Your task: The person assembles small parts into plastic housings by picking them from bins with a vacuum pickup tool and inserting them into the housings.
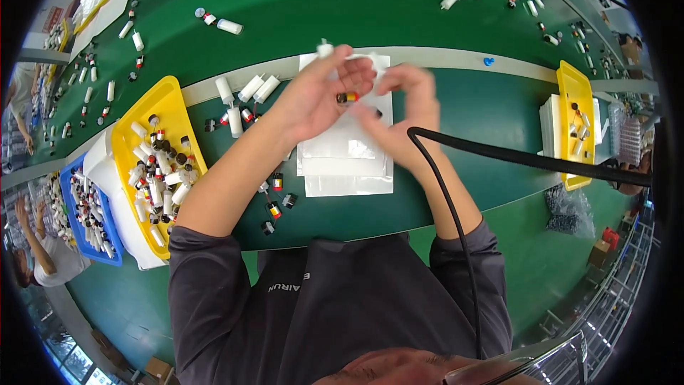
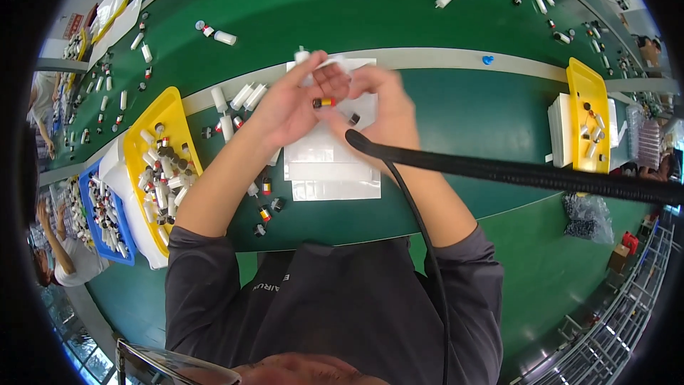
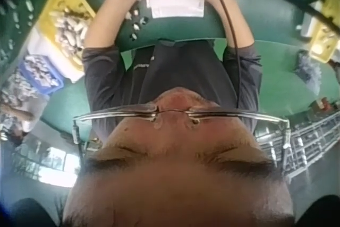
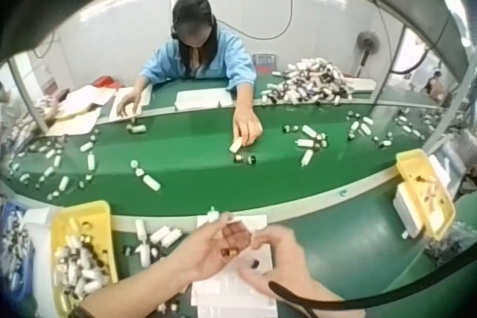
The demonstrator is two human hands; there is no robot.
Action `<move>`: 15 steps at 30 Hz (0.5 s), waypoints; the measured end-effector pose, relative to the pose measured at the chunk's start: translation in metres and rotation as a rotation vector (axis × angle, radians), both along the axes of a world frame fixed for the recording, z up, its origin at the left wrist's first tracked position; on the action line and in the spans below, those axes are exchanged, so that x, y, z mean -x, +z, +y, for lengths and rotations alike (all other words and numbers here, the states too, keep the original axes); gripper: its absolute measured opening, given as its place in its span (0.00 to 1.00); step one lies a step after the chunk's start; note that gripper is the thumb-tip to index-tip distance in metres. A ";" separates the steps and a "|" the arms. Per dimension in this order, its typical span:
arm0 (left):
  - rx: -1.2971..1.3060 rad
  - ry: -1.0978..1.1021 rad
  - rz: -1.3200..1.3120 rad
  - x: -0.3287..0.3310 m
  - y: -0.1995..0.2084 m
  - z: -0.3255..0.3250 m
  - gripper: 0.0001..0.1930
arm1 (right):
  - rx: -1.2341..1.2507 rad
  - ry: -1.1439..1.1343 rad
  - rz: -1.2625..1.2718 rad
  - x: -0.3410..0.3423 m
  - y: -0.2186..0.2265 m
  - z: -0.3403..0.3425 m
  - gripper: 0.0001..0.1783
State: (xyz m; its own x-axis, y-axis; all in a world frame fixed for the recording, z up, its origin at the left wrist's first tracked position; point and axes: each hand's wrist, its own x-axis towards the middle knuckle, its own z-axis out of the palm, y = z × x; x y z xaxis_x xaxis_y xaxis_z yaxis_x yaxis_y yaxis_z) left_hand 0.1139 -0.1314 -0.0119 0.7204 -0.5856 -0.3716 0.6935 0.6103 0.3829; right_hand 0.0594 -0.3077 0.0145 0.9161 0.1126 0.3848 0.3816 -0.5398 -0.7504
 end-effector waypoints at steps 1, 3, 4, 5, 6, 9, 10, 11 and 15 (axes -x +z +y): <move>0.117 0.036 0.003 -0.006 -0.006 0.002 0.13 | 0.164 0.086 -0.010 0.003 0.007 0.008 0.33; 0.161 0.064 0.012 -0.011 -0.013 0.005 0.15 | 0.181 0.134 -0.081 -0.003 -0.005 0.016 0.32; 0.204 0.084 0.021 -0.011 -0.016 0.006 0.18 | 0.053 0.098 0.035 -0.003 -0.007 0.019 0.31; 0.204 0.086 0.023 -0.010 -0.017 0.006 0.18 | -0.075 0.060 0.151 -0.003 -0.010 0.020 0.31; 0.282 0.055 0.036 -0.009 -0.016 0.006 0.22 | -0.090 0.044 0.134 -0.005 -0.018 0.016 0.29; 0.353 -0.022 -0.036 -0.008 -0.004 0.002 0.30 | -0.255 0.101 0.086 -0.013 -0.040 0.013 0.29; 0.344 -0.066 -0.120 -0.007 -0.002 0.000 0.34 | -0.252 0.096 0.087 -0.015 -0.041 0.012 0.29; 0.347 -0.072 -0.117 -0.004 -0.003 -0.002 0.34 | -0.546 0.074 0.197 -0.016 -0.040 0.013 0.29; -0.060 -0.110 -0.473 0.000 -0.016 -0.006 0.30 | -1.023 0.012 0.484 -0.023 -0.028 0.006 0.31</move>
